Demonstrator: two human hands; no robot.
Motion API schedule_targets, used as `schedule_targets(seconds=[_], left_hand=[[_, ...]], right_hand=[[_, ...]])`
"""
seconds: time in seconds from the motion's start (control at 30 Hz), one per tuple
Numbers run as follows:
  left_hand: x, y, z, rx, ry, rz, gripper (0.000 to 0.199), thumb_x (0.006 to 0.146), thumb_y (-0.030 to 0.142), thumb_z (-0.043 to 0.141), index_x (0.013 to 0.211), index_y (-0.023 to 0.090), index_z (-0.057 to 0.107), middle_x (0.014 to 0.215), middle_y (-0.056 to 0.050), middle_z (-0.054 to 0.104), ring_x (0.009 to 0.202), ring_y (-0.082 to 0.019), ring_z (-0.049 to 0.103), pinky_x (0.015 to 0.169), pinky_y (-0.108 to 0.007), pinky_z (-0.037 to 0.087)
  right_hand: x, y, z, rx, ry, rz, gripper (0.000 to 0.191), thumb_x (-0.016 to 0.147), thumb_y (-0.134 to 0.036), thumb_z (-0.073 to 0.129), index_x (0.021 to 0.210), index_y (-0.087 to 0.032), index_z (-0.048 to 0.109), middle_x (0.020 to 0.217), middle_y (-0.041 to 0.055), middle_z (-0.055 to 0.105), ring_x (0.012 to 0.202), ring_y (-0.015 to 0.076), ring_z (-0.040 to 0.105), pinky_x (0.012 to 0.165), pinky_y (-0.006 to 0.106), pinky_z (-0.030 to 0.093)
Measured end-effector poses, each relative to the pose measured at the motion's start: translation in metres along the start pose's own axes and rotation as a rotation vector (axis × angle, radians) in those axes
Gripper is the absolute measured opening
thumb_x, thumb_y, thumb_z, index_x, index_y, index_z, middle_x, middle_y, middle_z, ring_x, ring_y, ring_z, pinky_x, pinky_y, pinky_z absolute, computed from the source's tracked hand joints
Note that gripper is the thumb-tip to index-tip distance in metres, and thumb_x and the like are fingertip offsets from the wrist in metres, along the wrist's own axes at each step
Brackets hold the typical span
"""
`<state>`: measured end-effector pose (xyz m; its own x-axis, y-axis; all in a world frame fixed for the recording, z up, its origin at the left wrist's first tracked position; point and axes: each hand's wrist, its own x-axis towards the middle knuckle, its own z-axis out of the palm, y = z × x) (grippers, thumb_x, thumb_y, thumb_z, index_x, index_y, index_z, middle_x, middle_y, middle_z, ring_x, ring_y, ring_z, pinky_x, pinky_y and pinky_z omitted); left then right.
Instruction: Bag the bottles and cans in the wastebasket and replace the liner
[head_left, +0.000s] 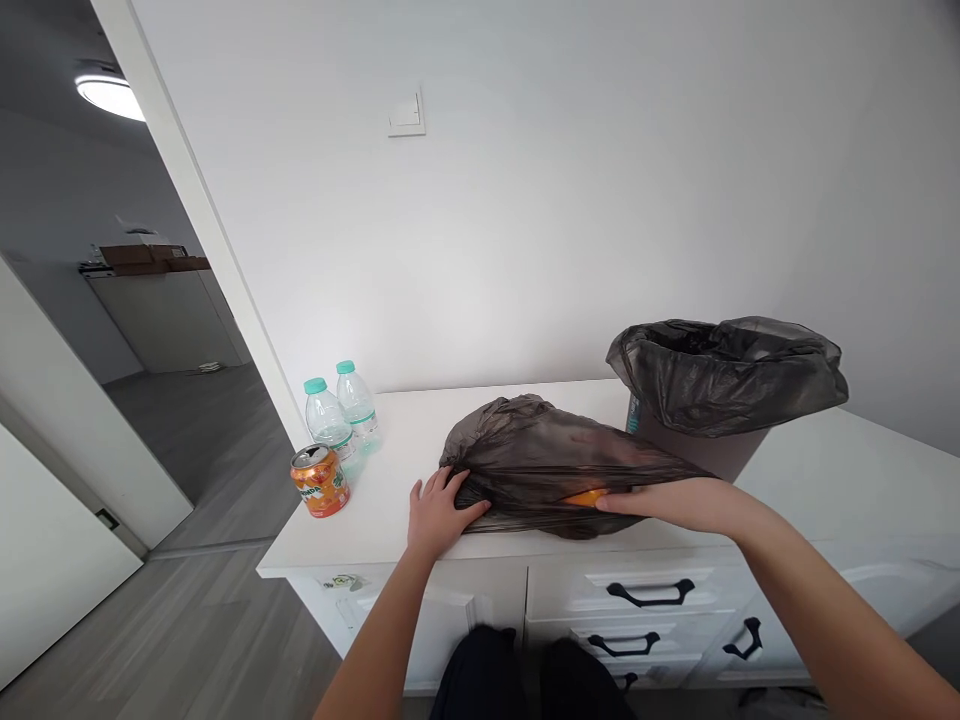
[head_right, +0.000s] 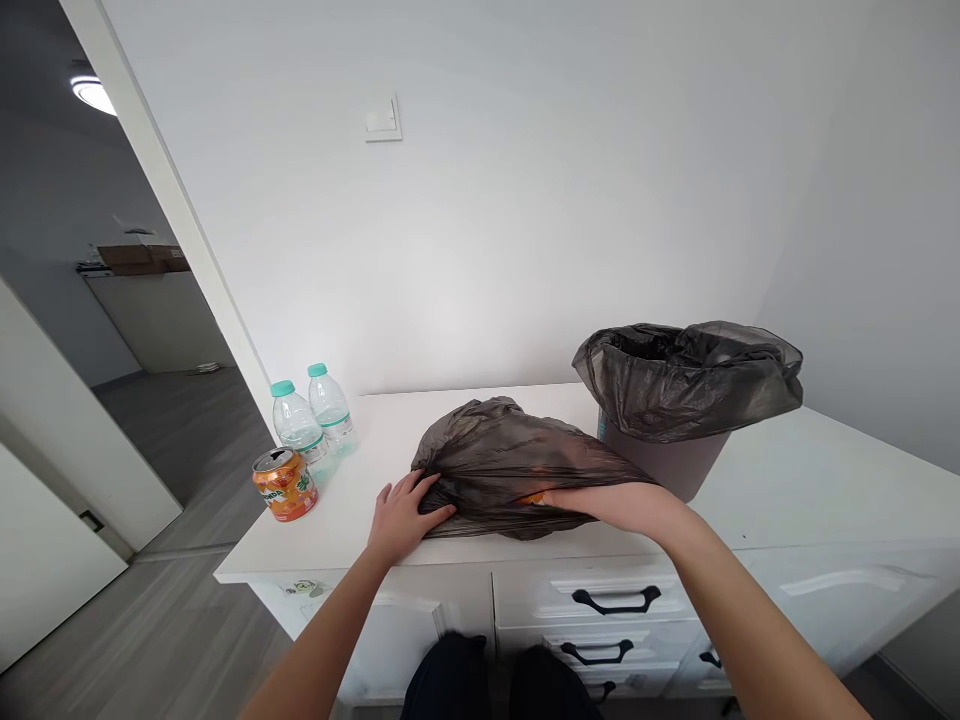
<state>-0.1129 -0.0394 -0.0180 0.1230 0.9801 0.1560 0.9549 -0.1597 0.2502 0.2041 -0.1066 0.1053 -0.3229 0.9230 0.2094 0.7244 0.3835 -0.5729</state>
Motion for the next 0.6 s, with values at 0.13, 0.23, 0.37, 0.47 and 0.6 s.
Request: schedule_targets(seconds=[0.13,0.23,0.37,0.47,0.6], left_hand=[[-0.001,0.003,-0.003,0.003,0.002,0.008,0.068,0.083,0.074,0.041,0.137,0.034,0.049,0.151,-0.005,0.041,0.141,-0.026,0.032,0.118,-0.051,0.012],[-0.002,0.009,-0.01,0.011,-0.009,-0.009,0.067,0.083,0.072,0.044,0.137,0.033,0.049,0.151,-0.006,0.041,0.141,-0.026,0.033,0.118,-0.051,0.013],[-0.007,0.015,-0.02,0.007,-0.034,-0.036,0.065,0.083,0.068,0.048,0.137,0.032,0.05,0.151,-0.005,0.041,0.141,-0.028,0.033,0.118,-0.05,0.014],[-0.011,0.019,-0.025,-0.002,-0.06,-0.055,0.065,0.083,0.066,0.05,0.138,0.031,0.05,0.152,-0.006,0.04,0.141,-0.027,0.032,0.118,-0.05,0.014],[-0.015,0.021,-0.028,-0.014,-0.065,-0.055,0.065,0.083,0.065,0.051,0.137,0.03,0.05,0.151,-0.006,0.041,0.141,-0.026,0.033,0.119,-0.05,0.013]], right_hand=[[-0.014,-0.006,-0.009,0.085,-0.225,-0.012,0.049,0.077,-0.041,0.066,0.125,-0.035,0.062,0.118,0.002,0.068,0.107,0.0289,0.066,0.09,0.041,0.057],[-0.013,-0.009,-0.018,0.221,-0.241,-0.108,0.049,0.075,-0.038,0.071,0.123,-0.034,0.063,0.116,0.0037,0.069,0.1,0.0279,0.068,0.082,0.04,0.06],[-0.014,-0.006,-0.024,0.429,-0.067,-0.219,0.057,0.071,-0.038,0.077,0.126,-0.035,0.06,0.126,0.0074,0.063,0.106,0.0288,0.064,0.082,0.041,0.059],[-0.006,-0.002,-0.012,0.658,0.122,-0.285,0.061,0.074,-0.041,0.074,0.132,-0.037,0.052,0.13,0.0078,0.059,0.111,0.0278,0.062,0.082,0.041,0.058],[0.043,-0.014,0.027,0.729,0.283,-0.327,0.06,0.073,-0.043,0.075,0.127,-0.034,0.05,0.13,0.0058,0.057,0.121,0.0249,0.055,0.093,0.04,0.053]])
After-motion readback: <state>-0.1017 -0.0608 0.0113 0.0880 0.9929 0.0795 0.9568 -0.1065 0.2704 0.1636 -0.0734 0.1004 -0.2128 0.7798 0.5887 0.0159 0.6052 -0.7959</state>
